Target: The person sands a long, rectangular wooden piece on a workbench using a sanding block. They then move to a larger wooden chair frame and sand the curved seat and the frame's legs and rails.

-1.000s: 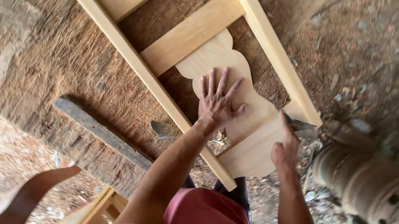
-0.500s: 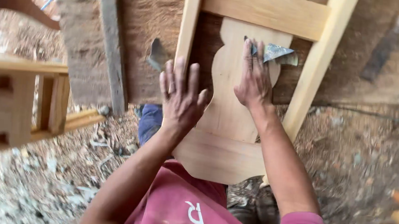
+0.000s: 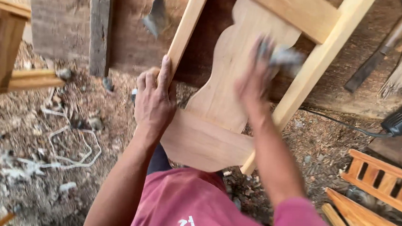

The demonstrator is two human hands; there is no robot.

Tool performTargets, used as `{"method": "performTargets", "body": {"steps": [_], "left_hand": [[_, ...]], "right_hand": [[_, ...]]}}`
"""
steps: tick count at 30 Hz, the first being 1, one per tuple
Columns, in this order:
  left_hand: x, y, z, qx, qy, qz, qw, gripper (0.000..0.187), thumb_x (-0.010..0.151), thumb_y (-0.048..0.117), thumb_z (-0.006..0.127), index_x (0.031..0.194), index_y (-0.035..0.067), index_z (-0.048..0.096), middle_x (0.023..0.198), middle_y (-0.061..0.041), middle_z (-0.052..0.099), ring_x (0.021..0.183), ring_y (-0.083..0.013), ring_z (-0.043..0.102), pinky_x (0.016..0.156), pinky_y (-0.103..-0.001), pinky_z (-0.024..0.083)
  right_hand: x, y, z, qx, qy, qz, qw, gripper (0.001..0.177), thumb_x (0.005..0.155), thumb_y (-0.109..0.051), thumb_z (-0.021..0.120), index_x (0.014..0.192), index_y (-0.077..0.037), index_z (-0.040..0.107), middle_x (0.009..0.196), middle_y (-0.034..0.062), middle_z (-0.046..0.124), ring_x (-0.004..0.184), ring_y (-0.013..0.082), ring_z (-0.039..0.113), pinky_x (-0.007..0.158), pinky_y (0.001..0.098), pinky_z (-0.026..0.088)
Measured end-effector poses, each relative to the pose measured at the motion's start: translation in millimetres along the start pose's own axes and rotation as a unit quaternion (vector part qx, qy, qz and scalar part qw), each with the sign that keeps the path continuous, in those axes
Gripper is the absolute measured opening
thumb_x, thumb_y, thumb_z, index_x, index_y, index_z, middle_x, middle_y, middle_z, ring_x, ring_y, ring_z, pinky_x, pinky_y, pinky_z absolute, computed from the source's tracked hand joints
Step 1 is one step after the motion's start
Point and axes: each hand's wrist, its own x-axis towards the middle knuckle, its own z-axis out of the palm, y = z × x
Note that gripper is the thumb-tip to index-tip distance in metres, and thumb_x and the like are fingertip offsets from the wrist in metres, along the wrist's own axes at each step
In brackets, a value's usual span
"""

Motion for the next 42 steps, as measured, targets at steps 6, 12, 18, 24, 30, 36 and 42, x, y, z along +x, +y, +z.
{"method": "performTargets", "body": {"steps": [6,12,18,24,30,36,42], "left_hand": [[0.5,0.0,-5.0,0.004,-0.073,-0.025,0.997,0.069,0.104,0.021,0.058,0.166,0.022,0.027,0.114,-0.009,0.049,0.115,-0.0306,0.046,0.1,-0.041,0.051],[1.8,-0.8,-2.5,-0.039,-0.061,-0.033,0.997,0.07,0.103,0.019,0.058,0.165,0.021,0.028,0.113,-0.009,0.045,0.115,-0.0317,0.044,0.105,-0.045,0.046],[0.1,1.2,-0.7,-0.036,-0.031,-0.03,0.998,0.073,0.098,0.018,0.064,0.163,0.02,0.032,0.115,-0.012,0.049,0.118,-0.0363,0.048,0.107,-0.048,0.045],[2.0,-3.6,1.6,-0.032,-0.032,-0.013,0.999,0.069,0.099,0.02,0.061,0.162,0.017,0.034,0.113,-0.012,0.049,0.114,-0.035,0.049,0.107,-0.046,0.044],[2.8,-4.5,-0.5,-0.046,-0.024,0.003,0.999,0.072,0.096,0.018,0.063,0.162,0.014,0.034,0.113,-0.013,0.049,0.113,-0.0368,0.049,0.106,-0.047,0.043],[-1.6,-7.3,4.7,-0.048,-0.019,0.006,0.999,0.077,0.092,0.018,0.066,0.162,0.013,0.033,0.116,-0.015,0.05,0.116,-0.0381,0.051,0.109,-0.048,0.042],[0.4,-8.3,2.8,-0.035,-0.022,0.021,0.999,0.076,0.093,0.019,0.066,0.162,0.011,0.034,0.115,-0.013,0.05,0.113,-0.0346,0.052,0.109,-0.045,0.042]], "right_hand": [[-49.6,-53.4,-19.9,0.065,0.005,0.036,0.997,0.113,0.063,0.021,0.048,0.165,-0.004,0.007,0.169,0.0253,0.007,0.154,0.0492,0.011,0.118,0.0703,0.025],[-122.3,-83.1,1.2,0.026,0.007,0.004,1.0,0.103,0.055,0.006,0.042,0.157,0.003,0.031,0.158,0.0338,0.034,0.142,0.0586,0.032,0.099,0.0691,0.04],[61.0,0.2,16.6,-0.013,0.016,0.034,0.999,0.099,0.078,0.009,0.047,0.166,-0.01,0.007,0.171,0.0204,0.011,0.156,0.0452,0.015,0.116,0.0698,0.039],[-85.8,-132.0,-60.2,0.038,-0.097,0.08,0.991,0.115,0.06,0.013,0.056,0.164,-0.006,0.011,0.168,0.0259,0.014,0.152,0.0487,0.016,0.11,0.0649,0.039],[-100.3,-111.5,8.5,0.063,-0.01,0.062,0.996,0.113,0.054,0.009,0.045,0.163,-0.006,0.021,0.165,0.0265,0.025,0.147,0.0528,0.026,0.105,0.0614,0.045],[54.2,-39.4,25.9,0.021,0.03,0.074,0.997,0.116,0.073,0.011,0.061,0.166,-0.018,-0.002,0.17,0.0214,0.015,0.155,0.0451,0.017,0.105,0.0452,0.056],[-101.9,-126.2,23.0,0.119,-0.034,0.068,0.99,0.119,0.072,0.002,0.081,0.165,-0.009,0.008,0.168,0.0245,0.012,0.152,0.0472,0.016,0.107,0.0659,0.041]]}}
